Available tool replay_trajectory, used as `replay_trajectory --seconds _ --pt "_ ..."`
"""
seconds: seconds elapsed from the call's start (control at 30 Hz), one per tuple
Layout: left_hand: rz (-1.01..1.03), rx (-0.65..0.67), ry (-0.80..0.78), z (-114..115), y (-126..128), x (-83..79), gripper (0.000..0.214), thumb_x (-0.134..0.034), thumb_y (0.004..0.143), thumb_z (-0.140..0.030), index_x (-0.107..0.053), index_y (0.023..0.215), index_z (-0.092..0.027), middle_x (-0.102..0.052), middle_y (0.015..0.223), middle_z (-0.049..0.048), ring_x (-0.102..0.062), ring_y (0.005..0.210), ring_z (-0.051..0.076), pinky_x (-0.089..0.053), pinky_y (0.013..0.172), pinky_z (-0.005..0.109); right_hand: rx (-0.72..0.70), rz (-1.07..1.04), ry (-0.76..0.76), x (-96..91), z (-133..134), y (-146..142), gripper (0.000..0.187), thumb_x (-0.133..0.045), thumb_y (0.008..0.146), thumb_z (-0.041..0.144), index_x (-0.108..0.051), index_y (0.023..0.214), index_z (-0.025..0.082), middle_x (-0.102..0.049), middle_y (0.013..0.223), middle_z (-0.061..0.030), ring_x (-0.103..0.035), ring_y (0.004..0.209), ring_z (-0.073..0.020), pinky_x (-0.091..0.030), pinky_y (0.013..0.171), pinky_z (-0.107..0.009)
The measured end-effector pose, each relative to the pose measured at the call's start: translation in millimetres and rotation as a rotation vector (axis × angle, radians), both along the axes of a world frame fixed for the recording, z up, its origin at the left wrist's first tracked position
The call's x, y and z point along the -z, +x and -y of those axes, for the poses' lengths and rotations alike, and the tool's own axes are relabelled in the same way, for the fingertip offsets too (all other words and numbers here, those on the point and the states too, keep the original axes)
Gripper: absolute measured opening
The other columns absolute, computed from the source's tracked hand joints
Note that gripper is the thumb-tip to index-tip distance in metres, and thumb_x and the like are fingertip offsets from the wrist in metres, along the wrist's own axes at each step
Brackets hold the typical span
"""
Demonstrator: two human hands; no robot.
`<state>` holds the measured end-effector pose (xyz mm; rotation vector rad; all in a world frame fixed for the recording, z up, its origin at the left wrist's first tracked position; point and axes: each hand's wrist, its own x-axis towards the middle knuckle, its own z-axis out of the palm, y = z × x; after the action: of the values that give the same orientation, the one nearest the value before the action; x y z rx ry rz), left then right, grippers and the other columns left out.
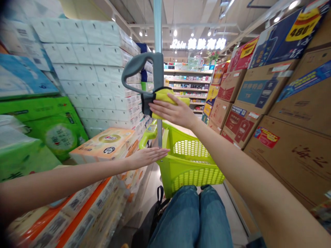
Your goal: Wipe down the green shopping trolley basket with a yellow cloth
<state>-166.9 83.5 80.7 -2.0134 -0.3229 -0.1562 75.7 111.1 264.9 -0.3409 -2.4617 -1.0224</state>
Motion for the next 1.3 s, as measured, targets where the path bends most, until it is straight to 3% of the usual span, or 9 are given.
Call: replay_trajectory --seconds 0.1,0.33,0.6,0.67,0.87,0.97,1.13,1.2,1.3 --pt "-0.010 -0.003 0.002 0.0 0.1 -0.1 0.060 -0.038 0.091 -0.003 -0.033 0.149 -0.018 -0.014 0.163 -0.0008 -0.016 0.148 0.007 -0.022 0.121 0.022 0.047 -0.046 0.051 8.0 1.6 -3.6 0.060 -0.032 0.101 0.016 -0.013 0.154 0.038 -0.036 0.155 0.0092 -0.031 0.145 -0.0106 -0.010 0.128 -0.041" --pt "0.053 0.043 -0.054 -2.2 0.4 2.8 0.061 -0.042 0.087 0.000 -0.039 0.145 -0.017 -0.019 0.162 0.0025 -0.022 0.147 0.009 -0.028 0.118 0.023 -0.097 0.224 0.210 100.8 10.6 2.7 0.045 -0.036 0.101 0.020 -0.042 0.145 0.025 -0.044 0.151 0.0053 -0.036 0.142 -0.0083 -0.019 0.126 -0.033" --pt "-0.026 0.002 0.056 -1.3 0.3 0.6 0.058 -0.042 0.092 -0.009 -0.033 0.149 -0.015 -0.012 0.163 0.0030 -0.014 0.149 0.010 -0.023 0.121 0.023 0.007 0.064 0.134 -2.9 -0.4 0.3 0.063 -0.028 0.102 0.014 -0.001 0.154 0.035 -0.032 0.156 0.0073 -0.032 0.144 -0.0111 -0.012 0.127 -0.043" --pt "-0.034 0.000 0.062 -2.0 0.6 1.6 0.057 -0.040 0.093 -0.009 -0.034 0.149 -0.016 -0.014 0.163 0.0024 -0.015 0.149 0.010 -0.024 0.121 0.023 0.007 -0.019 0.153 2.3 -0.2 -3.4 0.063 -0.030 0.102 0.014 -0.002 0.155 0.034 -0.034 0.155 0.0060 -0.033 0.144 -0.0120 -0.010 0.127 -0.043" --pt "0.015 -0.002 0.011 -3.5 -0.5 4.7 0.059 -0.041 0.093 -0.009 -0.031 0.150 -0.018 -0.012 0.163 0.0004 -0.015 0.149 0.009 -0.023 0.122 0.023 -0.095 0.142 0.197 85.2 10.2 0.5 0.048 -0.035 0.102 0.019 -0.034 0.149 0.028 -0.045 0.149 0.0066 -0.038 0.141 -0.0073 -0.011 0.127 -0.033" --pt "0.010 0.004 0.003 -1.8 -0.9 2.9 0.059 -0.040 0.092 -0.007 -0.032 0.150 -0.017 -0.013 0.162 0.0011 -0.016 0.149 0.009 -0.025 0.121 0.023 -0.092 0.244 0.153 70.5 11.8 6.0 0.048 -0.035 0.102 0.021 -0.033 0.149 0.030 -0.042 0.152 0.0078 -0.036 0.142 -0.0055 -0.012 0.127 -0.030" --pt "-0.039 -0.022 -0.021 1.4 0.1 -2.2 0.057 -0.036 0.095 -0.006 -0.032 0.150 -0.017 -0.014 0.162 -0.0003 -0.014 0.149 0.008 -0.023 0.121 0.022 -0.033 0.051 0.043 -7.0 2.9 3.5 0.061 -0.035 0.100 0.014 -0.016 0.154 0.036 -0.037 0.155 0.0088 -0.034 0.143 -0.0118 -0.013 0.127 -0.038" --pt "-0.046 -0.041 -0.044 1.6 0.8 -3.1 0.056 -0.034 0.095 -0.006 -0.031 0.150 -0.017 -0.015 0.162 -0.0003 -0.016 0.148 0.008 -0.023 0.122 0.023 -0.014 -0.024 0.025 -4.4 -0.1 0.3 0.062 -0.034 0.101 0.014 -0.013 0.154 0.036 -0.037 0.155 0.0086 -0.034 0.143 -0.0136 -0.012 0.127 -0.041" --pt "-0.046 -0.040 -0.095 1.5 1.6 -3.2 0.057 -0.034 0.095 -0.005 -0.031 0.150 -0.018 -0.017 0.162 -0.0003 -0.018 0.148 0.008 -0.023 0.122 0.024 0.013 -0.061 0.066 49.3 3.4 -4.3 0.060 -0.033 0.101 0.013 -0.014 0.155 0.032 -0.036 0.155 0.0059 -0.032 0.144 -0.0128 -0.005 0.127 -0.042"
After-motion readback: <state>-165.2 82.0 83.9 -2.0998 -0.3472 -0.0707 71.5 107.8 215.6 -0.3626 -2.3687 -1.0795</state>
